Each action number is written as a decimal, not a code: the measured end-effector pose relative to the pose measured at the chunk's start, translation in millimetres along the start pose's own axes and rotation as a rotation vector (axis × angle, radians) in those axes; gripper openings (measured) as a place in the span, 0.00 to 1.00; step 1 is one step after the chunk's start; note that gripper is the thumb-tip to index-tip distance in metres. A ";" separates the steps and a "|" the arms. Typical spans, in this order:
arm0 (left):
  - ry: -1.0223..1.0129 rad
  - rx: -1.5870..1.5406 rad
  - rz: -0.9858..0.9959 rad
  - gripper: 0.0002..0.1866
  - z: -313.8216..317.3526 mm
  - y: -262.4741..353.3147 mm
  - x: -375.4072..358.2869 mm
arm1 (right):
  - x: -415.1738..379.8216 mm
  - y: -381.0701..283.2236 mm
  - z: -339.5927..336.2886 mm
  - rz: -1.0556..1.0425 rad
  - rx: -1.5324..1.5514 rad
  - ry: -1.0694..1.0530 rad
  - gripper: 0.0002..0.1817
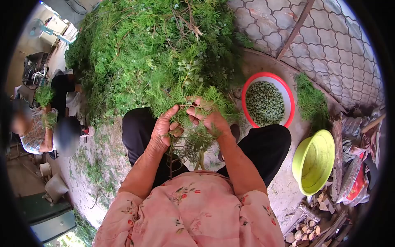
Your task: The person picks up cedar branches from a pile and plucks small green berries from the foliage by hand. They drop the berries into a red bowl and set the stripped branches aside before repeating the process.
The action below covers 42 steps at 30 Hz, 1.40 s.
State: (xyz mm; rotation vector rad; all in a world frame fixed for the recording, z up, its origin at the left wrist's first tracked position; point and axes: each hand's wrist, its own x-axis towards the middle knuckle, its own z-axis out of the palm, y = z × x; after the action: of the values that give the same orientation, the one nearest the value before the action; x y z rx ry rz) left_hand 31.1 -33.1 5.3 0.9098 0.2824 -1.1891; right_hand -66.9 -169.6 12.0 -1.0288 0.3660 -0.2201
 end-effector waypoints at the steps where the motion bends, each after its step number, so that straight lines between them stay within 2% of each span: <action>1: 0.013 0.001 0.004 0.14 0.1 0.0 0.2 | 1.5 1.0 -2.1 0.011 -0.042 0.011 0.18; 6: 0.014 0.033 0.019 0.14 1.6 -1.7 -0.5 | 5.1 2.9 -6.3 0.061 -0.110 0.083 0.16; 8: 0.074 0.073 0.089 0.12 1.2 -5.4 2.6 | 5.4 8.9 -10.4 0.073 -0.229 0.167 0.17; 12: 0.084 0.125 0.148 0.11 5.6 -10.0 0.7 | 0.5 7.3 -9.6 0.027 -0.470 0.151 0.19; 14: 0.074 0.165 0.169 0.15 6.8 -11.4 -0.9 | -6.3 3.1 5.5 -0.018 -0.368 0.343 0.18; 15: 0.073 0.165 0.169 0.15 5.5 -13.3 1.8 | -7.1 5.1 3.1 -0.018 -0.369 0.344 0.18; 17: 0.336 0.165 0.223 0.20 1.3 -16.8 9.8 | -8.7 9.4 -6.2 0.044 -0.349 0.340 0.16; 21: 0.265 0.137 0.171 0.25 -4.4 -2.1 4.7 | -18.6 -1.9 -18.1 0.190 -0.246 0.292 0.14; 24: 0.235 0.038 0.124 0.23 -8.0 -3.0 7.6 | -15.8 3.2 -37.8 -0.033 -0.154 0.329 0.09; 25: 0.125 0.017 0.103 0.21 -9.6 1.8 7.0 | -14.7 4.7 -49.8 -0.033 -0.155 0.330 0.09; 26: 0.016 -0.005 0.082 0.20 -10.1 4.8 6.5 | -14.7 5.6 -64.7 -0.036 0.038 0.376 0.09; 27: 0.016 -0.007 0.081 0.20 -8.9 6.2 6.7 | -14.5 6.8 -82.3 -0.038 0.232 0.419 0.10; 29: 0.107 -0.075 0.071 0.19 -6.9 7.6 7.3 | -16.2 9.9 -133.1 -0.029 0.329 0.565 0.11; 31: 0.134 -0.123 0.063 0.20 -8.1 7.3 8.9 | -21.2 12.1 -195.2 -0.039 0.429 0.588 0.09; 33: 0.192 -0.214 0.058 0.20 -3.3 7.5 6.4 | -30.0 5.2 -227.9 -0.222 0.327 0.757 0.15; 34: 0.150 -0.232 0.071 0.19 -8.1 5.3 9.7 | -35.4 -0.3 -247.2 -0.222 0.327 0.761 0.15; 36: 0.138 -0.252 0.037 0.18 -9.6 6.0 10.8 | -43.8 -8.5 -275.6 -0.275 -0.900 0.952 0.22; 37: 0.127 -0.274 0.007 0.17 -9.5 6.9 11.8 | -49.0 -20.7 -259.1 -0.275 -0.899 0.954 0.22; 39: 0.125 -0.281 -0.004 0.15 -8.7 6.0 12.7 | -64.3 -44.6 -228.3 -0.194 -1.331 1.092 0.27; 40: 0.085 -0.289 0.025 0.14 -7.6 4.8 12.9 | -65.1 -42.0 -227.4 -0.192 -1.330 1.095 0.27; 42: 0.047 -0.295 0.050 0.13 -6.5 2.7 13.8 | -65.1 -31.5 -229.4 -0.187 -1.067 1.009 0.22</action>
State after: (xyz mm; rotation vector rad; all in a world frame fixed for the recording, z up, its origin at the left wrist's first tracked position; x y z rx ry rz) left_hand 40.5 -37.4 -6.3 0.6837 0.4580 -1.0480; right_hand -217.9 -344.5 -54.4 -1.9633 1.3997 -0.7677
